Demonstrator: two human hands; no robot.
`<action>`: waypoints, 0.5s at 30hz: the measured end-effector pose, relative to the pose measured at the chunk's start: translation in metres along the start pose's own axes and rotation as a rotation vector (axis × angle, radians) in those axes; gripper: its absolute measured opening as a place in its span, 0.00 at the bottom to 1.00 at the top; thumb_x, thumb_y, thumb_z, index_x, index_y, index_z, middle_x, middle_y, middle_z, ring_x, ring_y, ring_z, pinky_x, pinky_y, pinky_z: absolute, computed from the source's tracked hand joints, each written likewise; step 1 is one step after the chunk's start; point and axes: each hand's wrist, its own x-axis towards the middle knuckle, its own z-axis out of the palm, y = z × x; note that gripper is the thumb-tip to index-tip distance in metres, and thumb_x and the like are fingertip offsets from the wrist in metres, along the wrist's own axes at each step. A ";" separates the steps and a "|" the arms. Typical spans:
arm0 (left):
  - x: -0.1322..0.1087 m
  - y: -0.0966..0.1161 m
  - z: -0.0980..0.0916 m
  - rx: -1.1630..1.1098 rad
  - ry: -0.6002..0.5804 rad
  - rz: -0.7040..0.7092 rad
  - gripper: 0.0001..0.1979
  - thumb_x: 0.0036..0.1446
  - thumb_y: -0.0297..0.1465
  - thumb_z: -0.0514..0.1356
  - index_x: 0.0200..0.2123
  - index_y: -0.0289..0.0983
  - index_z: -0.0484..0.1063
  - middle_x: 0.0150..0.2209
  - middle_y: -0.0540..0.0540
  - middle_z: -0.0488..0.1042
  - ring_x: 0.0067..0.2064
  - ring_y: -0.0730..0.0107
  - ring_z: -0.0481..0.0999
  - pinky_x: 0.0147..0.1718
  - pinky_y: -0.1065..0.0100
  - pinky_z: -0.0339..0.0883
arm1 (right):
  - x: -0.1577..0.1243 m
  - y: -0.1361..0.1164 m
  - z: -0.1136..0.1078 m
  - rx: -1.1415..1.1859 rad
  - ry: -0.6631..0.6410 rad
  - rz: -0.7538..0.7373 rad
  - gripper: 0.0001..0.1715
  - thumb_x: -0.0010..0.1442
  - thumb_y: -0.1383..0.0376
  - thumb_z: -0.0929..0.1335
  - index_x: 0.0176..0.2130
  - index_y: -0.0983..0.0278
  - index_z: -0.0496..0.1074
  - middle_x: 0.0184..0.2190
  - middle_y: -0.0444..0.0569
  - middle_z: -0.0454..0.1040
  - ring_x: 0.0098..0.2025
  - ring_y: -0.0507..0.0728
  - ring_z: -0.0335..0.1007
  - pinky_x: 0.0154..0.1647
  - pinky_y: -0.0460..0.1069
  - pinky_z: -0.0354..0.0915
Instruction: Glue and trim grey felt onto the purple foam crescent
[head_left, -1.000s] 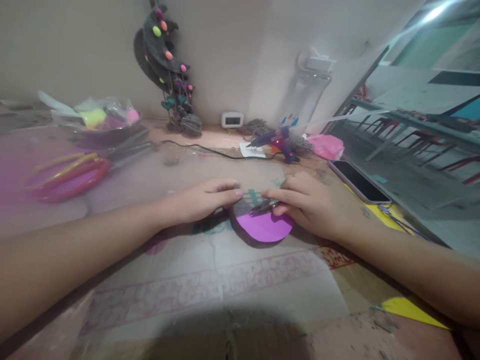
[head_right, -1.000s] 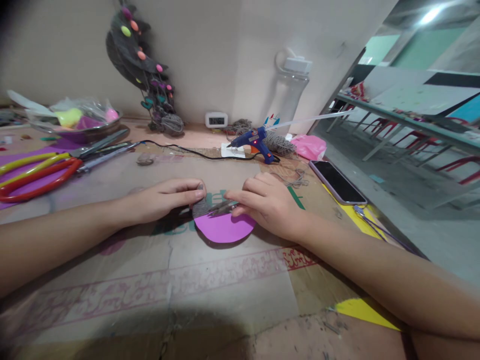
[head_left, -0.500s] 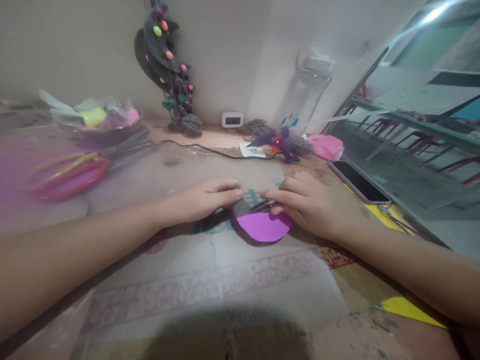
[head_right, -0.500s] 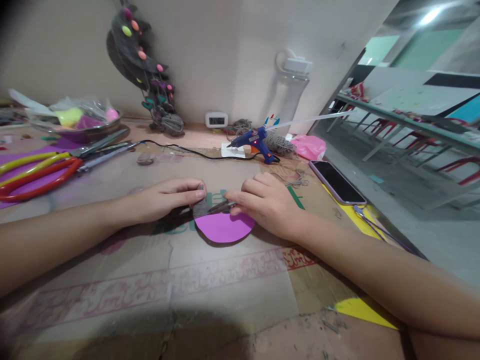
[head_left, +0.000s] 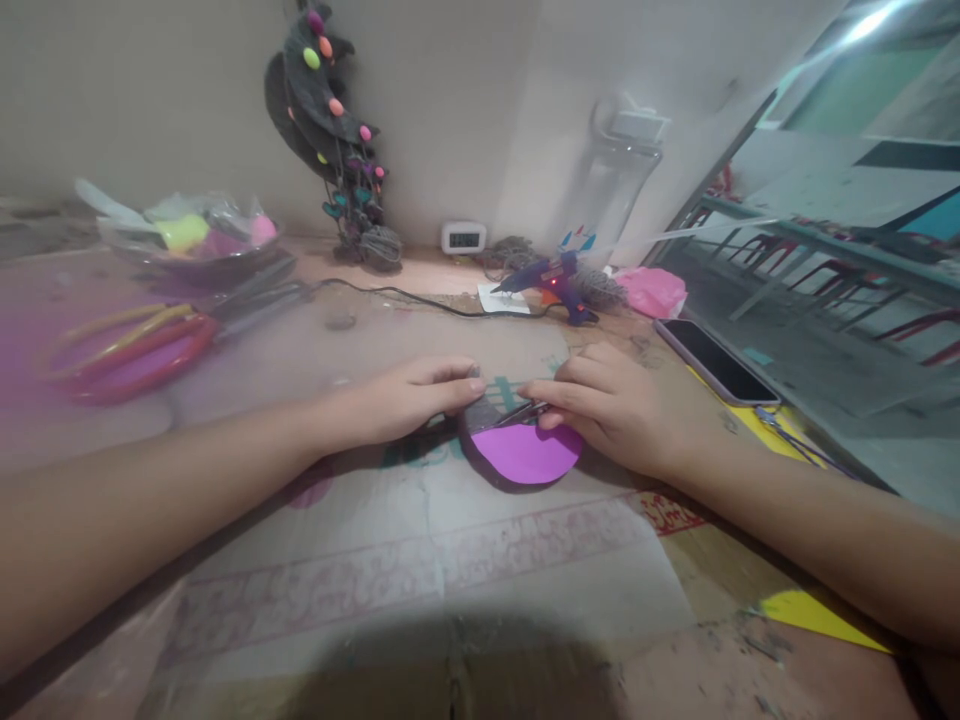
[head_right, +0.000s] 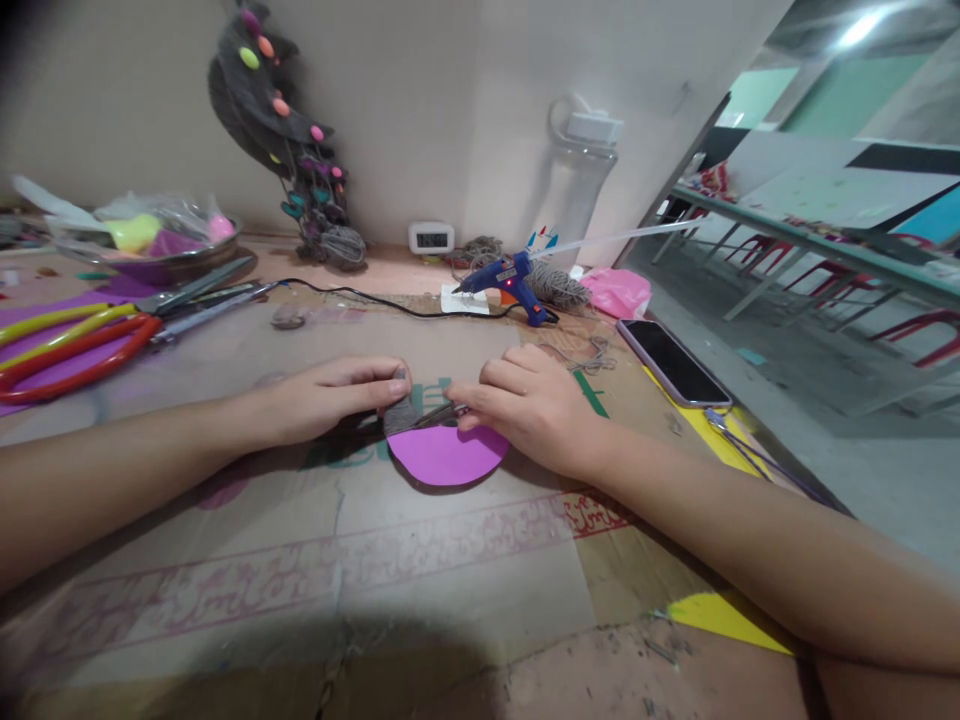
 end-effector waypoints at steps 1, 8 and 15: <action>0.000 0.000 0.000 0.006 0.001 0.003 0.17 0.64 0.42 0.50 0.28 0.38 0.61 0.27 0.52 0.61 0.29 0.72 0.61 0.30 0.70 0.57 | 0.000 0.000 0.000 0.003 -0.007 0.005 0.18 0.68 0.57 0.61 0.45 0.63 0.76 0.27 0.48 0.72 0.31 0.54 0.62 0.33 0.49 0.57; 0.001 0.002 0.000 0.005 -0.006 0.013 0.16 0.64 0.41 0.51 0.27 0.38 0.61 0.28 0.52 0.60 0.30 0.72 0.60 0.31 0.70 0.57 | 0.001 -0.001 0.001 0.068 0.017 0.009 0.17 0.68 0.59 0.62 0.43 0.65 0.77 0.26 0.48 0.71 0.30 0.54 0.61 0.32 0.48 0.58; 0.000 0.002 0.000 -0.019 -0.012 -0.014 0.17 0.64 0.43 0.51 0.28 0.38 0.61 0.27 0.53 0.59 0.29 0.72 0.60 0.28 0.70 0.56 | -0.004 0.004 0.018 0.272 0.124 0.167 0.22 0.68 0.55 0.60 0.44 0.66 0.76 0.28 0.49 0.71 0.30 0.53 0.64 0.31 0.48 0.59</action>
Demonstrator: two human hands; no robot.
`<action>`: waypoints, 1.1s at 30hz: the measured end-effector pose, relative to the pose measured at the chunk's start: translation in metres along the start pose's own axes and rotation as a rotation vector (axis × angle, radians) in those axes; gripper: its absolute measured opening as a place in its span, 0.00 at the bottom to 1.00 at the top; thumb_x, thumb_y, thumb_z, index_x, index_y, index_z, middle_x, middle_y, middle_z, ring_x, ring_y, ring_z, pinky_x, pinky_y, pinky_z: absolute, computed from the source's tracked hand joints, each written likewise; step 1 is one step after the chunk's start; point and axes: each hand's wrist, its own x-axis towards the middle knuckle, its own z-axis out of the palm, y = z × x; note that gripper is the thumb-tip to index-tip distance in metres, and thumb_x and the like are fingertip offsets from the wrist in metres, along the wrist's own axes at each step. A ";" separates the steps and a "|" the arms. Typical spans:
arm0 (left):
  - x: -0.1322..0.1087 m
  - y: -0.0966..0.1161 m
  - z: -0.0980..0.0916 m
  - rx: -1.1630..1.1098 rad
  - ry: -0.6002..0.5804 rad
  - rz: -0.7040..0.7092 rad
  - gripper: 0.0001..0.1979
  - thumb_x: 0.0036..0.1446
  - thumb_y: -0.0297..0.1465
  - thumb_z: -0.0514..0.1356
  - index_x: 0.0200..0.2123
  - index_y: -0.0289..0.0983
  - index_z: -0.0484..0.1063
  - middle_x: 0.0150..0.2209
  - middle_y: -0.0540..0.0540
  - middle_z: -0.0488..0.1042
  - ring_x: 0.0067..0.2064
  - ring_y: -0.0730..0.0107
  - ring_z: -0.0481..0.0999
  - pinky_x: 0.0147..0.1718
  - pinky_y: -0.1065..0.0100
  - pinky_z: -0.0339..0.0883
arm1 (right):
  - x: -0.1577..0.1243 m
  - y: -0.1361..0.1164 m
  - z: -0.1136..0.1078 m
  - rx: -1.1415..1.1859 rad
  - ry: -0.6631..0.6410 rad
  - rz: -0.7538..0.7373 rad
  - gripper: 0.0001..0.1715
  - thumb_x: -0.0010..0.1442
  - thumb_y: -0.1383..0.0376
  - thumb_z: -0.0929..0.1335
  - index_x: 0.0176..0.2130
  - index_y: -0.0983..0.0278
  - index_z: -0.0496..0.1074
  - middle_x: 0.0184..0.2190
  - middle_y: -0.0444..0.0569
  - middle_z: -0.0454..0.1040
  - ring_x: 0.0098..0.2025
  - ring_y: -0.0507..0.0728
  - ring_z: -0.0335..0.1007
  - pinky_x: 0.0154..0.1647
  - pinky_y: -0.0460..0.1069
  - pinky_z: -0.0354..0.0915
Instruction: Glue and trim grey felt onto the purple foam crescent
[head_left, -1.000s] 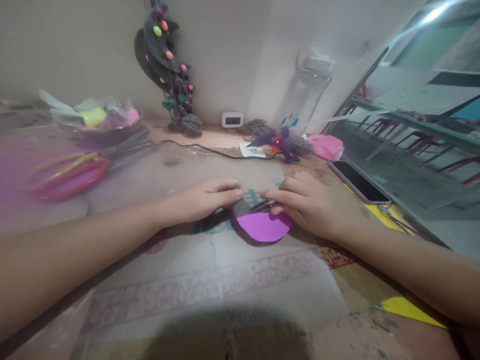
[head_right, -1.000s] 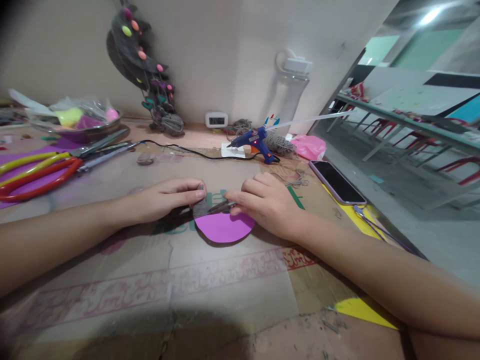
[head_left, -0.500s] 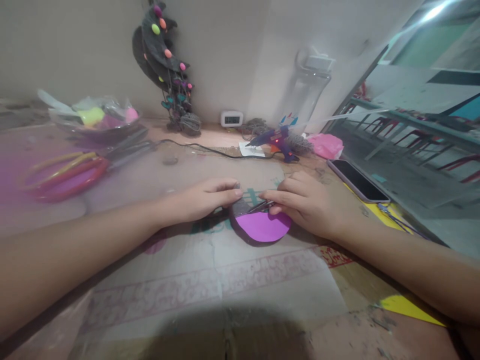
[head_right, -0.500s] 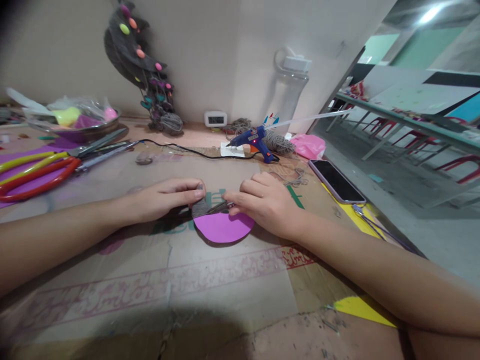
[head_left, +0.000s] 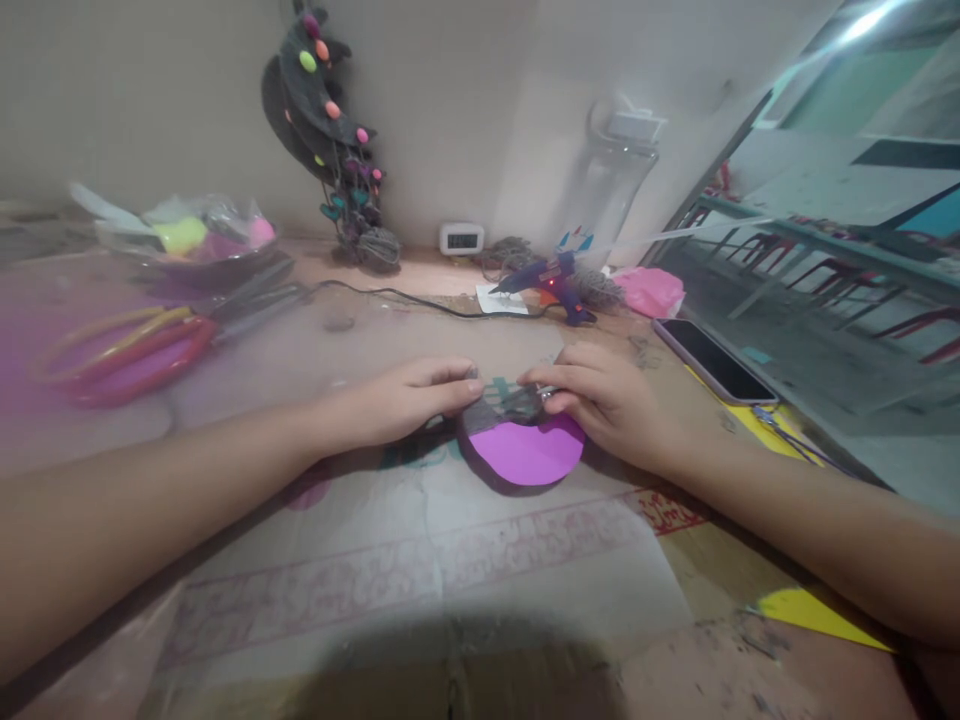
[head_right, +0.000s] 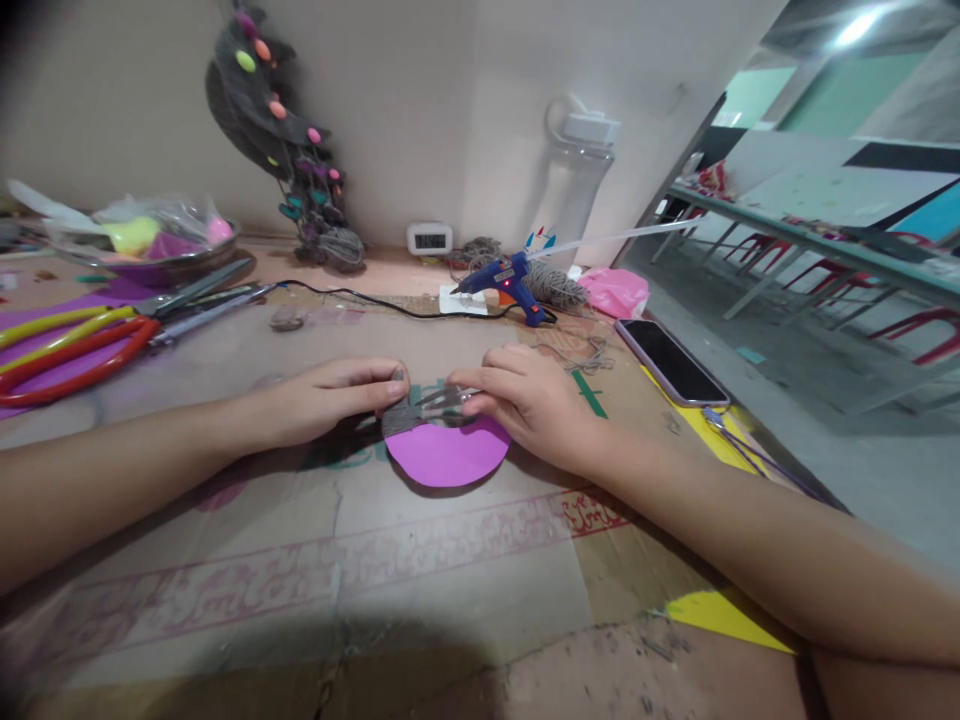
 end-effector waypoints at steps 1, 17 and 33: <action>0.000 0.000 0.000 -0.002 -0.003 -0.001 0.17 0.64 0.43 0.50 0.28 0.38 0.61 0.27 0.53 0.59 0.29 0.72 0.60 0.28 0.70 0.56 | 0.000 0.001 0.000 0.012 0.004 0.017 0.22 0.69 0.55 0.60 0.44 0.66 0.76 0.28 0.49 0.71 0.30 0.53 0.65 0.31 0.48 0.59; 0.001 -0.001 0.000 0.008 0.000 0.057 0.16 0.64 0.41 0.51 0.27 0.38 0.61 0.28 0.52 0.60 0.31 0.71 0.60 0.31 0.69 0.56 | 0.004 -0.009 -0.003 -0.137 -0.028 -0.139 0.19 0.66 0.56 0.64 0.42 0.67 0.77 0.25 0.48 0.71 0.28 0.53 0.62 0.31 0.48 0.59; 0.000 0.000 0.000 0.035 -0.005 0.040 0.16 0.65 0.41 0.50 0.28 0.38 0.61 0.27 0.53 0.59 0.30 0.72 0.60 0.30 0.70 0.55 | 0.001 -0.005 0.003 -0.009 -0.021 -0.068 0.20 0.67 0.56 0.62 0.43 0.67 0.76 0.25 0.47 0.70 0.28 0.53 0.64 0.30 0.48 0.58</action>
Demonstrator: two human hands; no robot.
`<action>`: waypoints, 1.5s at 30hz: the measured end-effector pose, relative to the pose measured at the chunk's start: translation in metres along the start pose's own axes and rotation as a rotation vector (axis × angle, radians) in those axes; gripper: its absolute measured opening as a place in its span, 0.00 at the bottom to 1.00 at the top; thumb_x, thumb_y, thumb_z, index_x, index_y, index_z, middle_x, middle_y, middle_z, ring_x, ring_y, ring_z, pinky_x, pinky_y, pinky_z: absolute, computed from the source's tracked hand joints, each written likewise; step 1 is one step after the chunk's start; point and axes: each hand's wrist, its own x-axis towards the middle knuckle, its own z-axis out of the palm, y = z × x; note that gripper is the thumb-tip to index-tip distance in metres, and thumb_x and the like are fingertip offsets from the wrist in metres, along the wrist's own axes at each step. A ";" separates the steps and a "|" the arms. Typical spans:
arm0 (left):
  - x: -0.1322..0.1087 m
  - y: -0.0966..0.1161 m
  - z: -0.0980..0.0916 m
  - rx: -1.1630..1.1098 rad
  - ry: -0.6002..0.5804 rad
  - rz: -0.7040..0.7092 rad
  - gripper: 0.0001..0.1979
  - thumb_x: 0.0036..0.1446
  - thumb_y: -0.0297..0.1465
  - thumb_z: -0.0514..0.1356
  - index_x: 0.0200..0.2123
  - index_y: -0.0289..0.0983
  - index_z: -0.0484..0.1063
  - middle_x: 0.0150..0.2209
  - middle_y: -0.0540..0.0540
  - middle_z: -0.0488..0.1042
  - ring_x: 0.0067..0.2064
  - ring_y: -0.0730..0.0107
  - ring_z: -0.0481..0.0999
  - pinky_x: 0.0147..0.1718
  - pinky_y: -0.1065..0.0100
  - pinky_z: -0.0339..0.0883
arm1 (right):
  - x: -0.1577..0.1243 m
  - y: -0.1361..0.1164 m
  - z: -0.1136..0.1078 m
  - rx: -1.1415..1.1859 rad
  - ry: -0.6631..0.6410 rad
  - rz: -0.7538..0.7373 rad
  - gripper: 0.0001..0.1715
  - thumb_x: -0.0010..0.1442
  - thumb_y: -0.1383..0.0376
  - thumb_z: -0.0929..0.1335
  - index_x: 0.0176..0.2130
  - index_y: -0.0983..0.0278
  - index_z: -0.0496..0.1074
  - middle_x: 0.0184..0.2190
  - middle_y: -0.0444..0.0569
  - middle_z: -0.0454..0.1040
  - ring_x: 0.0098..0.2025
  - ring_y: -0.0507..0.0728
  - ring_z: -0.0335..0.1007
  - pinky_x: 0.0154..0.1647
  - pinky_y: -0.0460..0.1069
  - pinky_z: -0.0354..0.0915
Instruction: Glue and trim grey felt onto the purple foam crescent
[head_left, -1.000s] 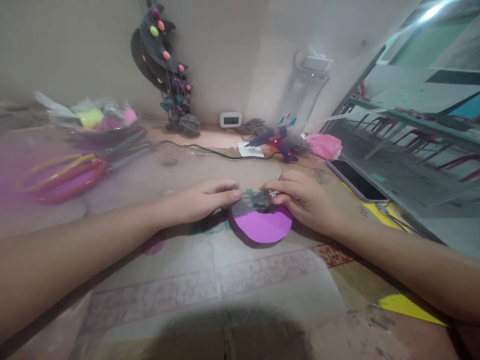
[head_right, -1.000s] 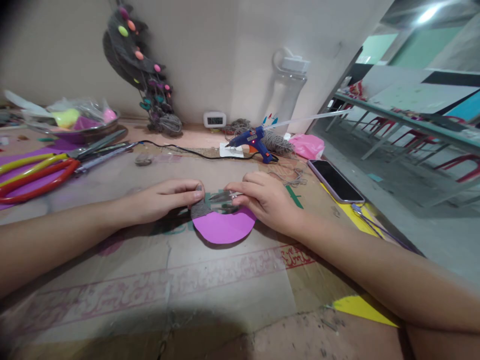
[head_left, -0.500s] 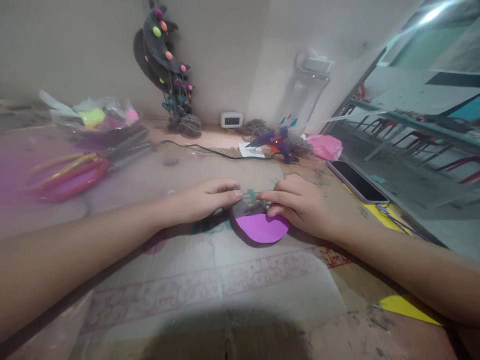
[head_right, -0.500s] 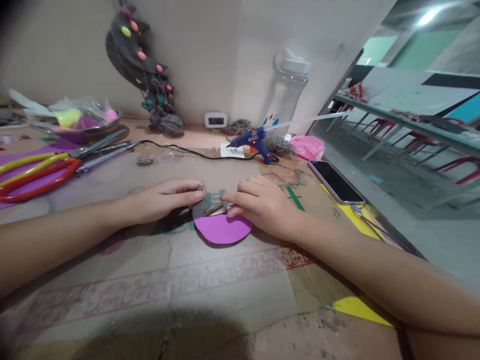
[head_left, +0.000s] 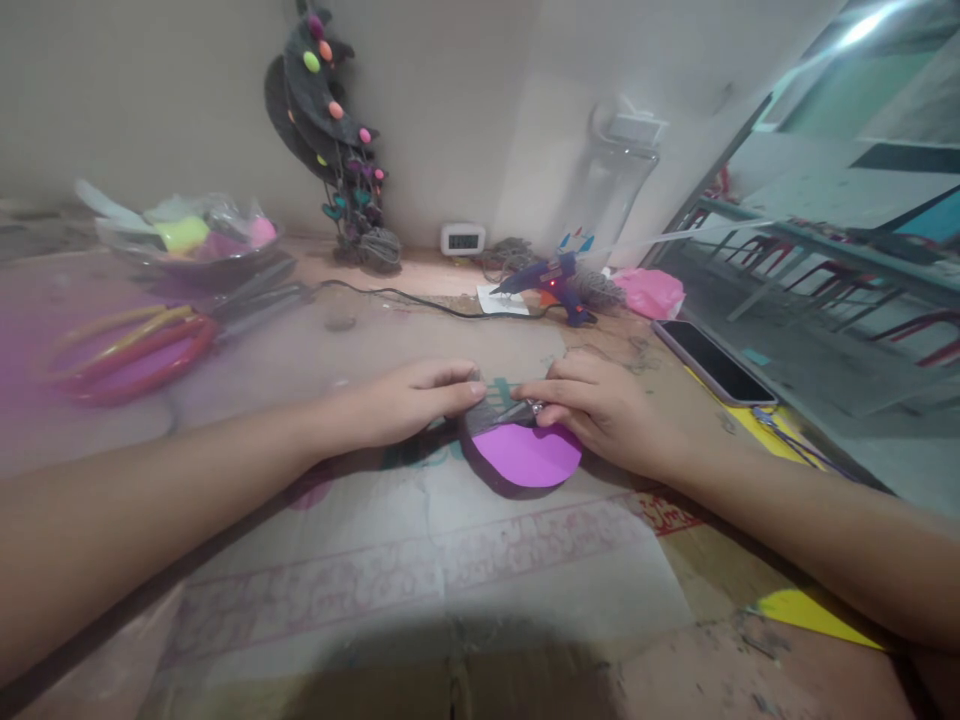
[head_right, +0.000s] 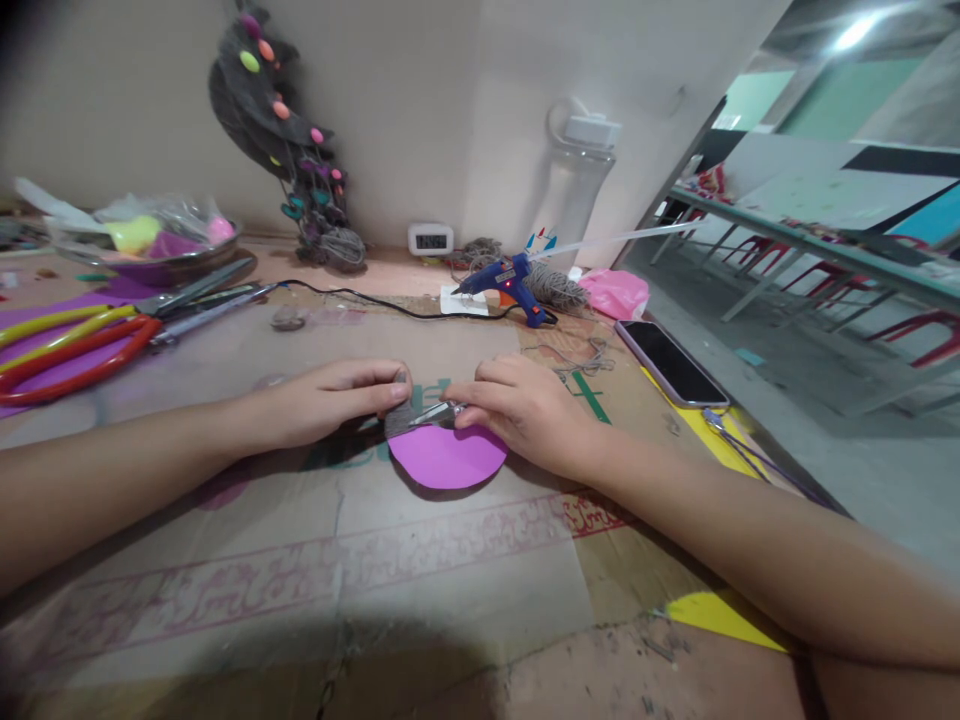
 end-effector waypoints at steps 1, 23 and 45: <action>0.000 0.000 0.000 -0.003 -0.001 -0.002 0.16 0.65 0.41 0.50 0.28 0.38 0.61 0.27 0.53 0.60 0.30 0.72 0.60 0.30 0.70 0.56 | 0.000 0.000 0.000 0.017 -0.010 0.035 0.21 0.68 0.56 0.61 0.44 0.67 0.76 0.27 0.48 0.71 0.29 0.53 0.65 0.31 0.48 0.59; -0.001 -0.001 0.000 -0.002 0.011 -0.011 0.16 0.64 0.42 0.51 0.28 0.37 0.62 0.25 0.54 0.60 0.27 0.74 0.60 0.26 0.71 0.54 | 0.000 0.003 -0.005 -0.048 -0.040 -0.043 0.22 0.68 0.55 0.61 0.43 0.68 0.76 0.25 0.48 0.68 0.29 0.54 0.62 0.30 0.48 0.57; 0.000 -0.002 0.000 -0.019 -0.023 0.005 0.17 0.64 0.43 0.50 0.28 0.38 0.62 0.27 0.52 0.60 0.30 0.71 0.60 0.31 0.69 0.58 | -0.001 0.007 0.001 0.012 -0.023 -0.067 0.20 0.67 0.55 0.63 0.42 0.66 0.76 0.24 0.45 0.68 0.27 0.51 0.62 0.30 0.47 0.56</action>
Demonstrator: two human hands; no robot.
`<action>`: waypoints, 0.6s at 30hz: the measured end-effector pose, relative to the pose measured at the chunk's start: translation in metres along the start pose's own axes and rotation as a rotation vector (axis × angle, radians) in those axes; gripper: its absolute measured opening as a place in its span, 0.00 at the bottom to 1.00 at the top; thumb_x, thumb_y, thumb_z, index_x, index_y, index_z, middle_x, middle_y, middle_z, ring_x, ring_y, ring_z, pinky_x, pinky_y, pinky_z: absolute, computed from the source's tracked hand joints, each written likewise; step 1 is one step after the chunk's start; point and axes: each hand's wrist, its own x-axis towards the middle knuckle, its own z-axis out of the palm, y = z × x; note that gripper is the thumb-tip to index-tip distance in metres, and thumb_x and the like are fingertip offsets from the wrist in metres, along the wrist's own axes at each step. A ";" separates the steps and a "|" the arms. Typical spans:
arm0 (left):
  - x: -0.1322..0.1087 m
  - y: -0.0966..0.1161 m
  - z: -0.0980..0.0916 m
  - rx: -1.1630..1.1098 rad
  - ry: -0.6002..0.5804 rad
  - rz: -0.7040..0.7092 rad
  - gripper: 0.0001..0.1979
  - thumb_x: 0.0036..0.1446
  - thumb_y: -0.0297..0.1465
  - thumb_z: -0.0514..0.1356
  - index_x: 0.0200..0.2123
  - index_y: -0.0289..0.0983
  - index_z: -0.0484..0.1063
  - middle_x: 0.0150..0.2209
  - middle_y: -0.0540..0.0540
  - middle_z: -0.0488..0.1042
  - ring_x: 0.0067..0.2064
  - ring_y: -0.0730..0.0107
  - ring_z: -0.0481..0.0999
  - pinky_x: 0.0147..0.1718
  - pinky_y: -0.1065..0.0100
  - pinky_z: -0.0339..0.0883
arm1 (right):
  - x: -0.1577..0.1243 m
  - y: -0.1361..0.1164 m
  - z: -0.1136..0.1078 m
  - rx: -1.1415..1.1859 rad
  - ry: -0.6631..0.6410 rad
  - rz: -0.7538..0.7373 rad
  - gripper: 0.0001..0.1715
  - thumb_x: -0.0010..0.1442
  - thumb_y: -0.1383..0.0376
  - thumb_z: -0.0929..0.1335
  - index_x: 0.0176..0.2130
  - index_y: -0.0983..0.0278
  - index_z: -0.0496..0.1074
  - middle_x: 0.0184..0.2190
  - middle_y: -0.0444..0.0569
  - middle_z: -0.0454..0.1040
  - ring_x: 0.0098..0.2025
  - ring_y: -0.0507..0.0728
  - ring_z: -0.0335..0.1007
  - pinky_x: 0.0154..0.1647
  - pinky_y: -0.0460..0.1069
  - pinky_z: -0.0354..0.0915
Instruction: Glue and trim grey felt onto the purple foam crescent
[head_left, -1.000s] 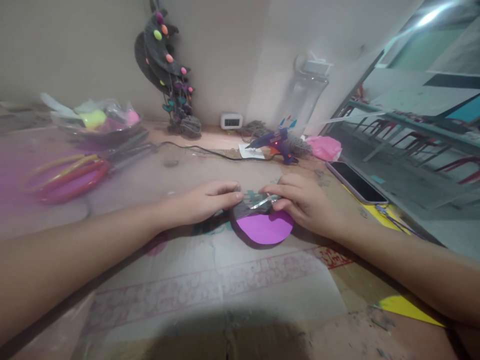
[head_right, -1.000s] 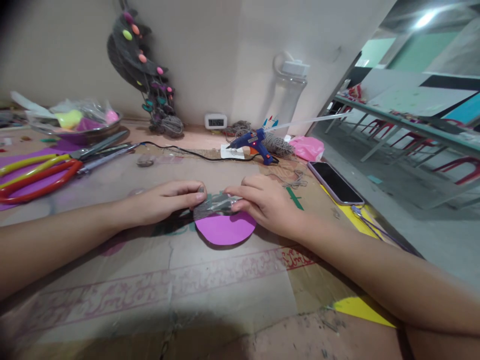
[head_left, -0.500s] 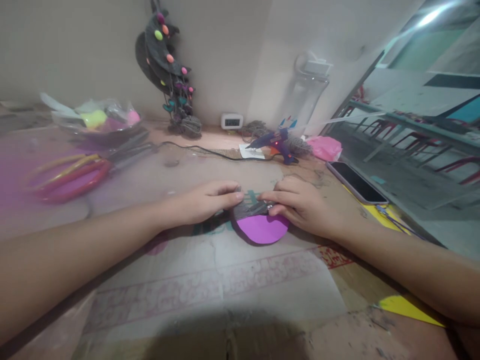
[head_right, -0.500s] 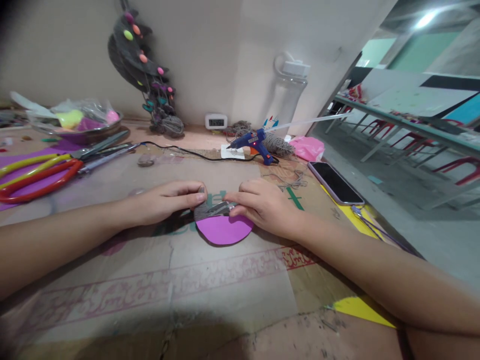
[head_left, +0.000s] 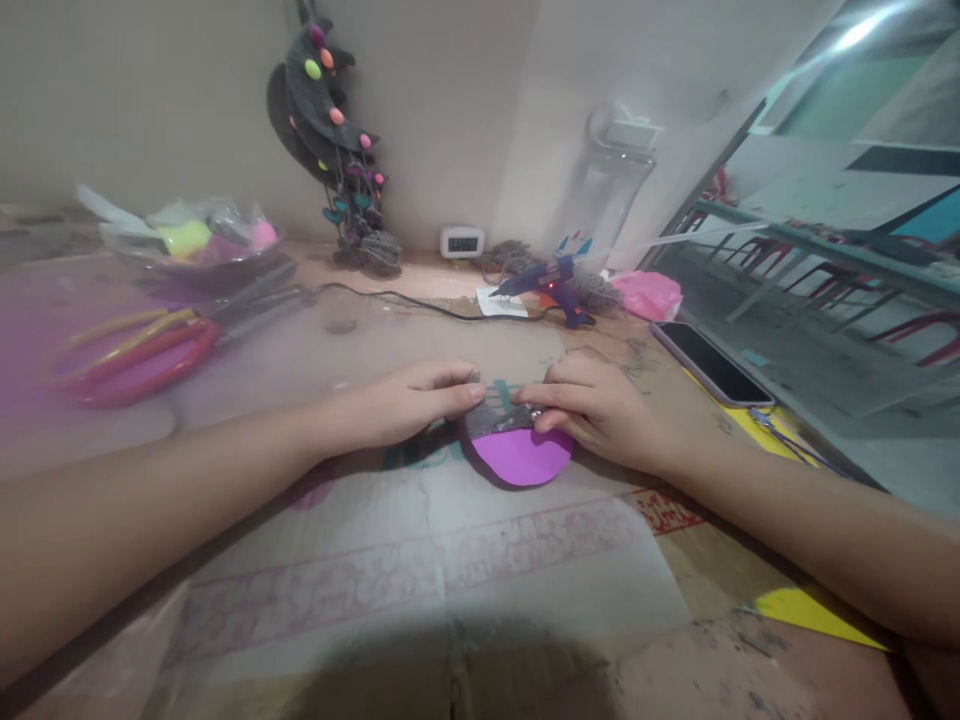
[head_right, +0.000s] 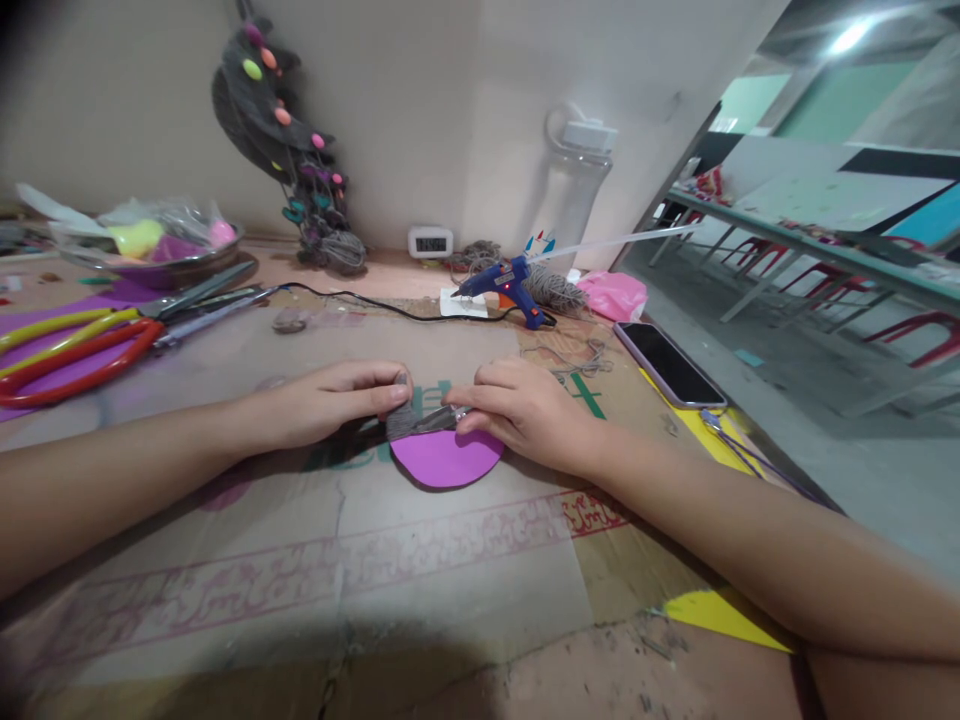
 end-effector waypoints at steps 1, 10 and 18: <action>0.000 0.000 0.000 0.003 0.002 0.003 0.17 0.64 0.43 0.50 0.28 0.38 0.62 0.27 0.52 0.60 0.30 0.71 0.60 0.31 0.69 0.58 | 0.000 0.000 0.000 0.011 -0.008 0.004 0.20 0.67 0.54 0.62 0.42 0.66 0.76 0.24 0.45 0.68 0.27 0.51 0.62 0.30 0.47 0.56; 0.000 0.001 0.000 -0.004 0.005 -0.003 0.16 0.64 0.41 0.51 0.28 0.38 0.62 0.27 0.53 0.59 0.30 0.72 0.59 0.30 0.70 0.56 | 0.000 -0.003 0.000 0.064 -0.033 0.037 0.19 0.67 0.56 0.63 0.43 0.67 0.75 0.25 0.45 0.68 0.27 0.51 0.62 0.30 0.47 0.54; 0.000 0.001 0.000 0.037 -0.002 0.006 0.16 0.65 0.42 0.50 0.29 0.37 0.62 0.28 0.53 0.59 0.31 0.72 0.60 0.31 0.70 0.56 | 0.000 -0.006 -0.001 0.070 -0.057 0.061 0.19 0.68 0.56 0.62 0.43 0.66 0.76 0.25 0.46 0.69 0.29 0.51 0.62 0.31 0.47 0.54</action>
